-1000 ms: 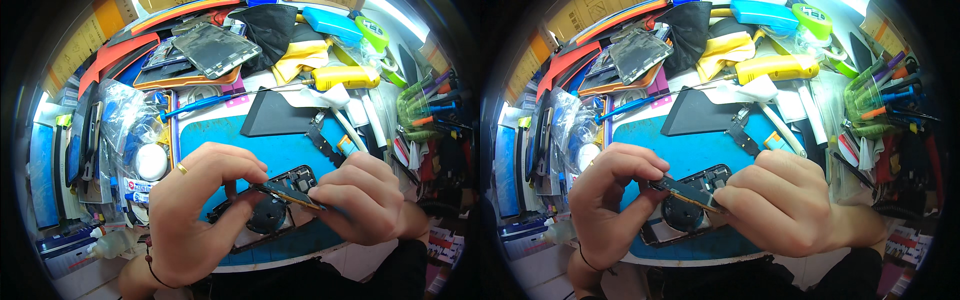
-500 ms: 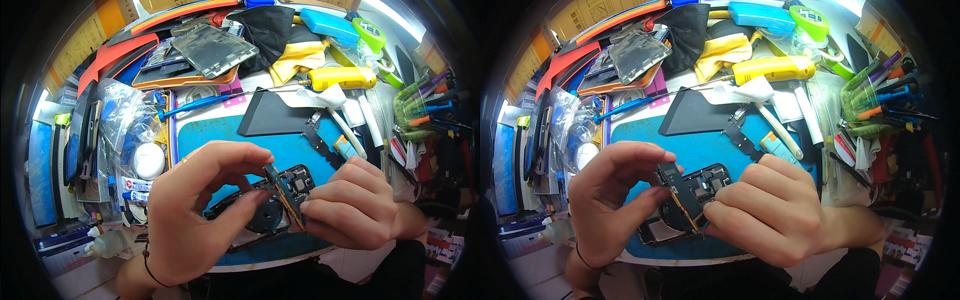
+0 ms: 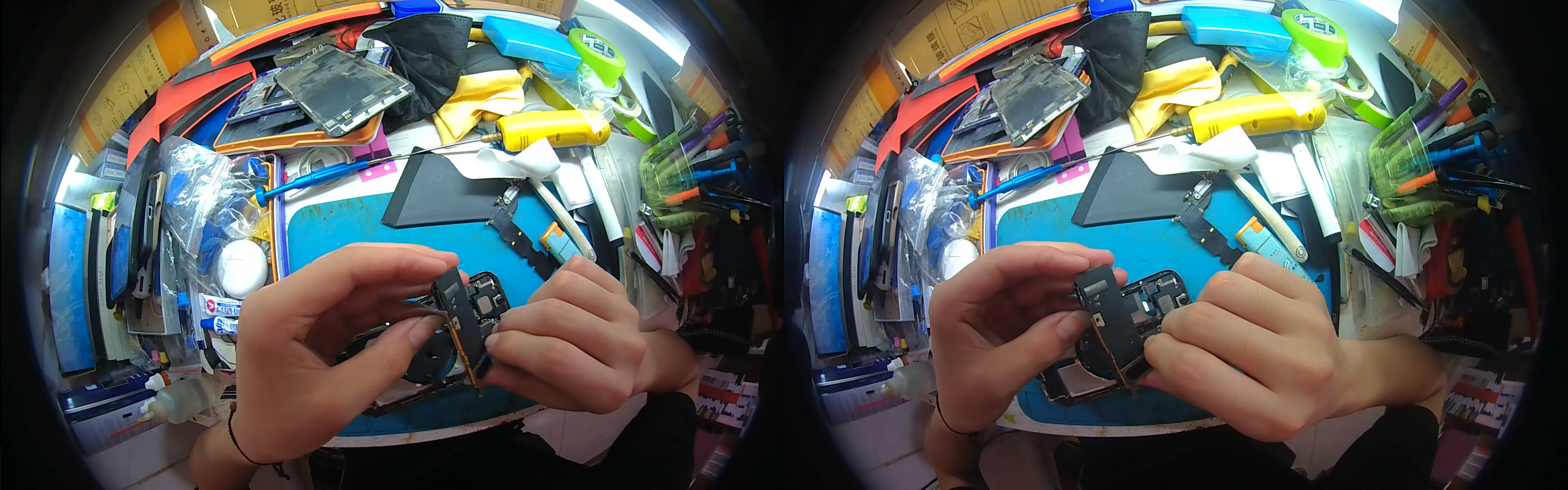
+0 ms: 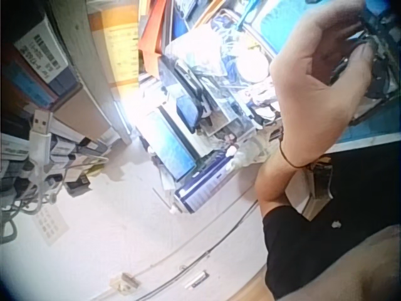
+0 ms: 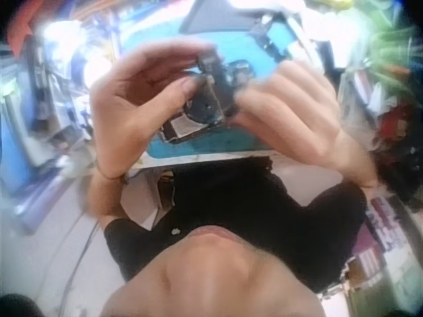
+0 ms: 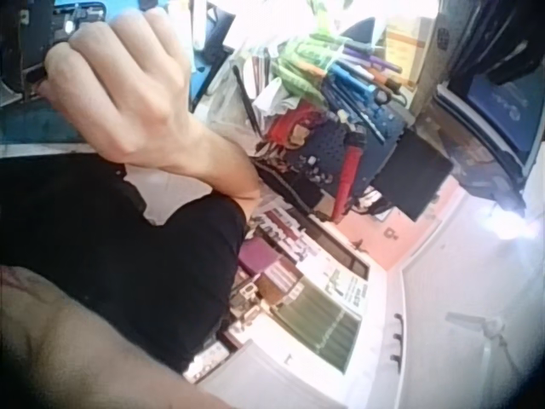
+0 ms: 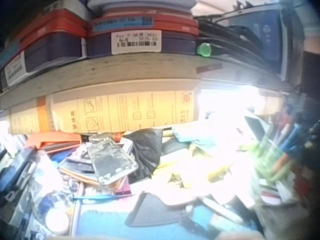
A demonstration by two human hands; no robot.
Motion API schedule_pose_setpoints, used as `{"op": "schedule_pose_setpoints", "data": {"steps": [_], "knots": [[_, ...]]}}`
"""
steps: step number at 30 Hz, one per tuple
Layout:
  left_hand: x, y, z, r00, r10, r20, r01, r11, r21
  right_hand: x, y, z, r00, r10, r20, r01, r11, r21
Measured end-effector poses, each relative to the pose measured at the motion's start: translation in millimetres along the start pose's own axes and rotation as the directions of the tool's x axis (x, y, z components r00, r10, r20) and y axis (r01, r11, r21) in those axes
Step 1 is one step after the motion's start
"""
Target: The person disassembles a smartphone by hand, removing the motherboard, camera module, and internal shielding. They separate the frame from the back cover and set components aside on a blue work mat.
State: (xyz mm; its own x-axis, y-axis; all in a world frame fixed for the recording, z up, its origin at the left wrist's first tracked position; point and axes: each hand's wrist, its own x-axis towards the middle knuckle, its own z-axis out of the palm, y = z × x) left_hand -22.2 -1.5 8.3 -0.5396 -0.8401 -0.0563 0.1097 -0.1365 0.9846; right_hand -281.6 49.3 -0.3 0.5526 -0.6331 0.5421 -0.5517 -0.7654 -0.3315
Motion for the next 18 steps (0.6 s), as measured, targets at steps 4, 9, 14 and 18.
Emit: {"op": "schedule_pose_setpoints", "data": {"steps": [4, 9, 14, 18], "knots": [[-0.6, -0.5, -1.2, 1.0, 0.023, 0.009, -0.023, 0.999, -0.03, -0.3, -0.4, -0.5, 1.0, 0.015, 0.003, -0.015, 1.0, 0.006], [0.2, -2.8, -2.7, 0.998, 0.07, 0.001, -0.07, 0.997, 0.023, -1.9, 0.3, -0.6, 0.999, 0.044, -0.014, -0.043, 0.998, 0.05], [1.9, -5.4, -3.9, 0.994, 0.105, -0.017, -0.104, 0.993, 0.05, -3.0, 1.7, -4.0, 0.996, 0.082, 0.021, -0.084, 0.991, 0.102], [2.7, -4.4, -6.8, 0.991, 0.131, -0.022, -0.127, 0.981, 0.145, -2.5, 1.1, -5.8, 0.988, 0.15, 0.029, -0.153, 0.977, 0.147]]}}
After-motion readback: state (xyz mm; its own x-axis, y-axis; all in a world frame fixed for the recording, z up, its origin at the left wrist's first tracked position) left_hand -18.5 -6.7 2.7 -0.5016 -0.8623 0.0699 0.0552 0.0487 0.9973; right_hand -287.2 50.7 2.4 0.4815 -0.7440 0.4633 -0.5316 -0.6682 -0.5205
